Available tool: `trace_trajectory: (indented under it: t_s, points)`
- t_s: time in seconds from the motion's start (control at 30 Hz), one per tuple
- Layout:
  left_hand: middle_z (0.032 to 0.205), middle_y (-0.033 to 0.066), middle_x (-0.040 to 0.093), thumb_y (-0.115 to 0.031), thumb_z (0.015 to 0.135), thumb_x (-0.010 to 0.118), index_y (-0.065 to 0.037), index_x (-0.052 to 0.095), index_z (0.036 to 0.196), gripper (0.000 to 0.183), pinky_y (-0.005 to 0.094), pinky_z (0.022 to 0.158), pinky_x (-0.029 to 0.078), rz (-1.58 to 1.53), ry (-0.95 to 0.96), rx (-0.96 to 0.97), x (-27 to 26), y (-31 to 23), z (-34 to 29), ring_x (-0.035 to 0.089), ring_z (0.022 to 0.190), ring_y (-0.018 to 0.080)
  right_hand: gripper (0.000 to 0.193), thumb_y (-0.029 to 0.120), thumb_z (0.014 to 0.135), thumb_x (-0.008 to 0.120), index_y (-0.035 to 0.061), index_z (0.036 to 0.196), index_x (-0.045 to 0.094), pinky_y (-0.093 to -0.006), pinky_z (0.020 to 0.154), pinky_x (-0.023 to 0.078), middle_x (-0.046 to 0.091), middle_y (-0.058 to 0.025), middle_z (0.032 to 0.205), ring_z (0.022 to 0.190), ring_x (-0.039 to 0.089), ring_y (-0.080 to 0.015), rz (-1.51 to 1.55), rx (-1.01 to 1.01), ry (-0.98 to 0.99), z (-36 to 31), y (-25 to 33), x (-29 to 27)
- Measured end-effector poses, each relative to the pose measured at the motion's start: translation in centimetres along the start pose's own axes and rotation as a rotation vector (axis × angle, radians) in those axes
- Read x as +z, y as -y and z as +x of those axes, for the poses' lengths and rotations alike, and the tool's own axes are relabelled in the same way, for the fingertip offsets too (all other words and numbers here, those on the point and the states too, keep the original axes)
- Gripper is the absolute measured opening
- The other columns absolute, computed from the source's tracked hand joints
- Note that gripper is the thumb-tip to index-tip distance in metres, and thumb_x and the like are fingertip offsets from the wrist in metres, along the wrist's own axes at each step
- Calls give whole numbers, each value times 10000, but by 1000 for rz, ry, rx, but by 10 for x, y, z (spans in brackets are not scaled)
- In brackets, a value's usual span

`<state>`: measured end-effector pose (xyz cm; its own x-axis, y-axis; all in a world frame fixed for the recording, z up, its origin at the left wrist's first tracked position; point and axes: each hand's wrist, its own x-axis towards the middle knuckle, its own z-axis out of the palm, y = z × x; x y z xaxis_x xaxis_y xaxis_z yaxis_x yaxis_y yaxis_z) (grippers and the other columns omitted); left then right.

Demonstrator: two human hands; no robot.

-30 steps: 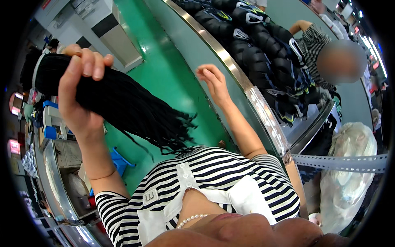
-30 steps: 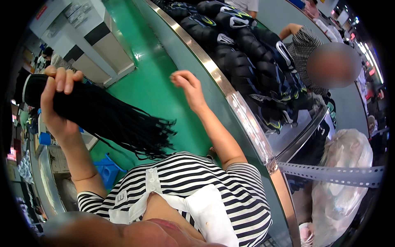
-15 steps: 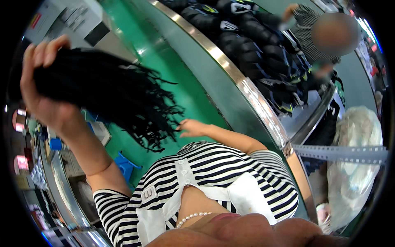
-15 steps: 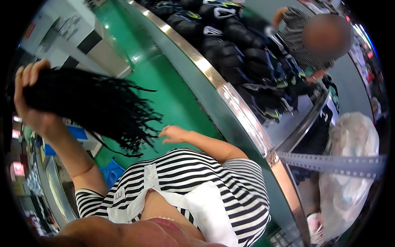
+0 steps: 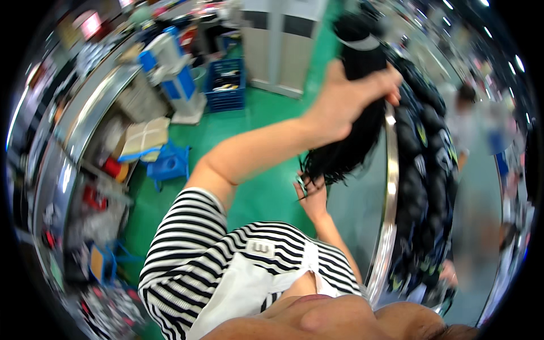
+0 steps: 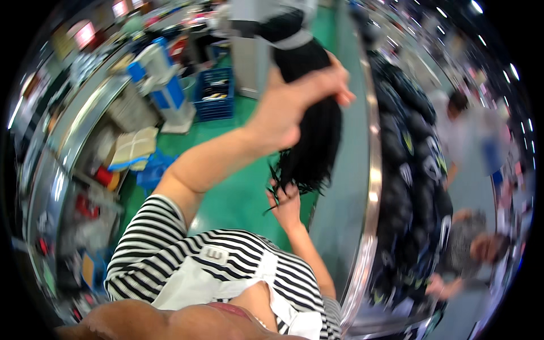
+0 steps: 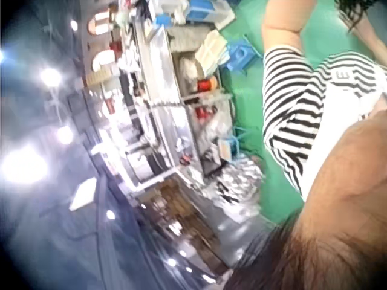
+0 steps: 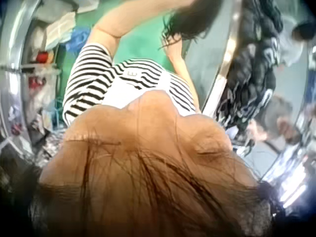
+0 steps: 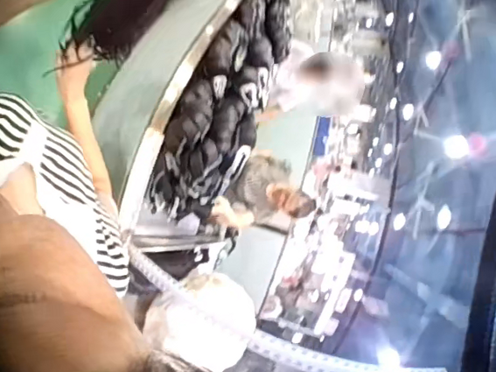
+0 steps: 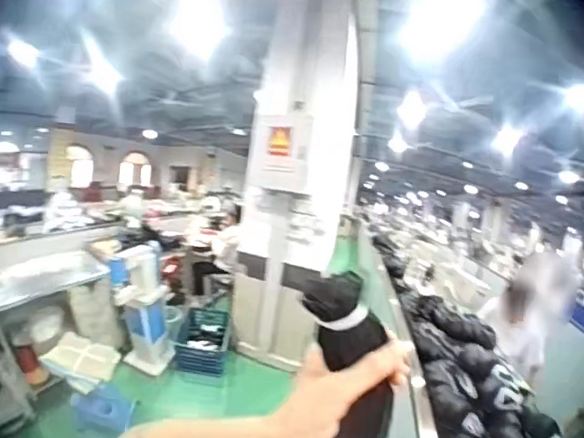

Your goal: The person picks up bundles of black and white laces, carries them to a metal table, and lays them out before gathering finished shoe uppers from a bin to stack them on the workspace.

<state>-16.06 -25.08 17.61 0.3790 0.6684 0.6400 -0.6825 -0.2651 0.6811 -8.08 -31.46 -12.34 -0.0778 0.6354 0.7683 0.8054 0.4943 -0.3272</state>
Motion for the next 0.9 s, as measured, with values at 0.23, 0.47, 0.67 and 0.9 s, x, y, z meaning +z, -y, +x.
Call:
trace_trajectory:
  t_s: [0.23, 0.47, 0.67, 0.9]
  points:
    - [728, 46, 594, -119, 869, 675, -29, 574, 945, 156, 336, 746, 524, -175, -122, -28, -71, -46, -24, 613, 704, 142, 164, 186, 837, 712, 41, 907, 677, -329, 735, 497, 666, -128, 871, 781, 607, -275, 441, 408, 591, -161, -62, 69]
    - [797, 40, 601, -109, 853, 713, -22, 580, 934, 179, 272, 675, 488, 16, -166, -140, -145, -56, -88, 591, 701, 119, 328, 266, 989, 505, -11, 1112, 632, -325, 862, 464, 655, -91, 985, 909, 589, -166, 906, 665, -36, 83, -38, -4]
    - [773, 28, 605, -112, 842, 722, -38, 574, 943, 194, 277, 690, 508, -12, -258, -37, -177, -116, -98, 600, 677, 111, 338, 261, 961, 507, -17, 1125, 610, -381, 865, 466, 650, -146, 1053, 1001, 604, -253, 894, 351, 260, 84, 80, 152]
    - [738, 44, 581, -102, 844, 682, -39, 556, 949, 176, 352, 783, 509, 129, -541, -148, -293, -170, -162, 585, 668, 137, 306, 284, 960, 528, 21, 1079, 627, -394, 790, 495, 642, -268, 912, 872, 613, -431, 254, -180, 1104, -55, 42, 273]
